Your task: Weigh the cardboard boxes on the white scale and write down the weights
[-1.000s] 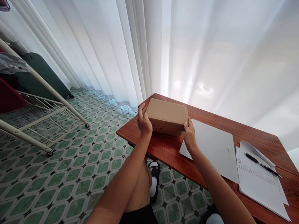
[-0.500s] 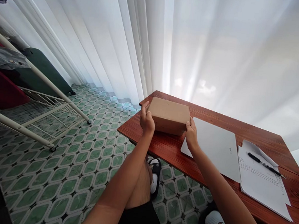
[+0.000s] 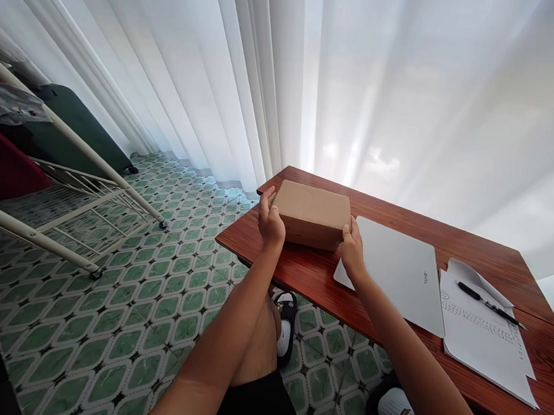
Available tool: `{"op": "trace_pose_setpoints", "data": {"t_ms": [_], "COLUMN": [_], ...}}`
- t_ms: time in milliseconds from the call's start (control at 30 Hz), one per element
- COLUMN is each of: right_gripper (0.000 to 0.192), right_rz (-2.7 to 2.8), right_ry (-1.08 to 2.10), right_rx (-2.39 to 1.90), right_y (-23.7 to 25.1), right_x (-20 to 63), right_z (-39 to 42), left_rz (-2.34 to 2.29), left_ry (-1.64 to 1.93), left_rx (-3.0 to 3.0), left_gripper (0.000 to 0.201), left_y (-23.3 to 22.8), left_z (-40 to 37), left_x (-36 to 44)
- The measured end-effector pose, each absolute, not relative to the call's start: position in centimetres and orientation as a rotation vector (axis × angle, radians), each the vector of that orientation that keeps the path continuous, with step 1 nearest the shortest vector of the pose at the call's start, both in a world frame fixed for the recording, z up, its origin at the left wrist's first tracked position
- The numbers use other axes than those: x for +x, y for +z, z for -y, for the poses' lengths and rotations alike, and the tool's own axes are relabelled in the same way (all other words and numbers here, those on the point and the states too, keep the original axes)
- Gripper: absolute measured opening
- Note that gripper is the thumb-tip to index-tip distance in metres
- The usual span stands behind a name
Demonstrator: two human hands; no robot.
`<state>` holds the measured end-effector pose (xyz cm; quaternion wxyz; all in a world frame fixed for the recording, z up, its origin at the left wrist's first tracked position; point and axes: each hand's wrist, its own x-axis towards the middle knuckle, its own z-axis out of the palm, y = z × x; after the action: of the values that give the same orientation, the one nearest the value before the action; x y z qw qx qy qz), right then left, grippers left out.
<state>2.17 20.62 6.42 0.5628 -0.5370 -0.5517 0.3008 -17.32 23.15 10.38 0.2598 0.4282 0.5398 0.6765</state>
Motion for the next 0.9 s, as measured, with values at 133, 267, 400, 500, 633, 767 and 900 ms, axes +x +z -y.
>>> {"op": "trace_pose_setpoints", "data": {"t_ms": [133, 267, 400, 500, 633, 767, 900], "right_gripper": [0.054, 0.054, 0.053, 0.053, 0.054, 0.054, 0.056], "right_rz": [1.224, 1.225, 1.256, 1.274, 1.268, 1.270, 1.272], "right_ry": [0.757, 0.749, 0.723, 0.717, 0.728, 0.747, 0.742], "right_rx": [-1.295, -1.317, -1.337, -1.333, -1.333, -1.327, -1.343], "right_y": [7.2, 7.3, 7.2, 7.2, 7.3, 7.2, 7.1], "right_x": [1.5, 1.3, 1.2, 1.1, 0.9, 1.0, 1.1], "right_z": [-20.2, -20.1, -20.2, -20.3, -20.3, -20.4, -20.5], "left_rz": [-1.429, -1.422, -1.404, -1.363, -1.328, -1.290, -1.281], "left_ry": [1.851, 1.844, 1.832, 1.834, 1.846, 1.851, 1.845], "left_rx": [1.178, 1.195, 1.155, 1.118, 1.106, 1.077, 1.075], "left_gripper": [0.057, 0.059, 0.061, 0.061, 0.062, 0.060, 0.060], "left_y": [10.2, 10.0, 9.6, 9.2, 8.7, 8.5, 8.5], "left_z": [-23.1, -23.1, -23.2, -23.5, -23.9, -24.2, -24.4], "left_x": [-17.6, -17.9, -18.3, -18.7, -19.1, -19.4, -19.5]}}
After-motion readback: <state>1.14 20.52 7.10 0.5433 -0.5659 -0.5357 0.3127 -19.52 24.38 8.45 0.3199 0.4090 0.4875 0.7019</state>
